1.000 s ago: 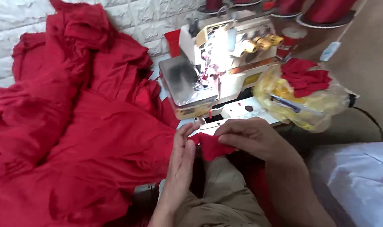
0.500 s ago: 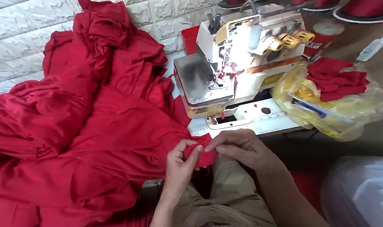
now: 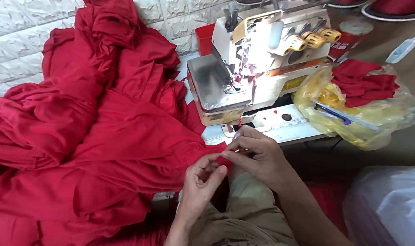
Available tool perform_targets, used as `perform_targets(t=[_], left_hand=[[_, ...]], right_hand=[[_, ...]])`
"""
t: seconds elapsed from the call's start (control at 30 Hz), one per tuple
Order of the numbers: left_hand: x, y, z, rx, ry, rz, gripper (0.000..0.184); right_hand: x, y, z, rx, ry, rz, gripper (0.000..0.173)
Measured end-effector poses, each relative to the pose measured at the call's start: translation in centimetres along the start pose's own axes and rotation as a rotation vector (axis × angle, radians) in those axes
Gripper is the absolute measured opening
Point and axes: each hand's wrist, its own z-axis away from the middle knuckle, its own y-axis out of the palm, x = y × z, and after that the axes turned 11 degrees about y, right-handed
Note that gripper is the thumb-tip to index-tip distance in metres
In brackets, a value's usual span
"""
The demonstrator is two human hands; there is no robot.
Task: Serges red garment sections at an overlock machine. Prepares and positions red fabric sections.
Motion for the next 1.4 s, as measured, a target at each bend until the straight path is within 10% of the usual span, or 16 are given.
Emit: perform_targets(t=[0.3, 0.5, 1.17, 1.4], left_hand=[[-0.4, 0.9, -0.3, -0.357, -0.15, 0.178, 0.026], [-0.3, 1.3, 0.0, -0.328, -0.007, -0.236, 0.025], [-0.4, -0.6, 0.8, -0.232, -0.117, -0.105, 0.021], [0.2, 0.5, 1.6, -0.265, 0.36, -0.487, 0.019]], right_hand=[[0.3, 2.2, 1.6, -0.196, -0.184, 0.123, 0.022], [-0.5, 4.0, 2.0, -0.297, -0.176, 0.335, 0.016], [0.2, 0.6, 2.2, 0.115, 0.072, -0.247, 0.013], [0.8, 3.5, 2.9, -0.146, -0.018, 0.206, 0.018]])
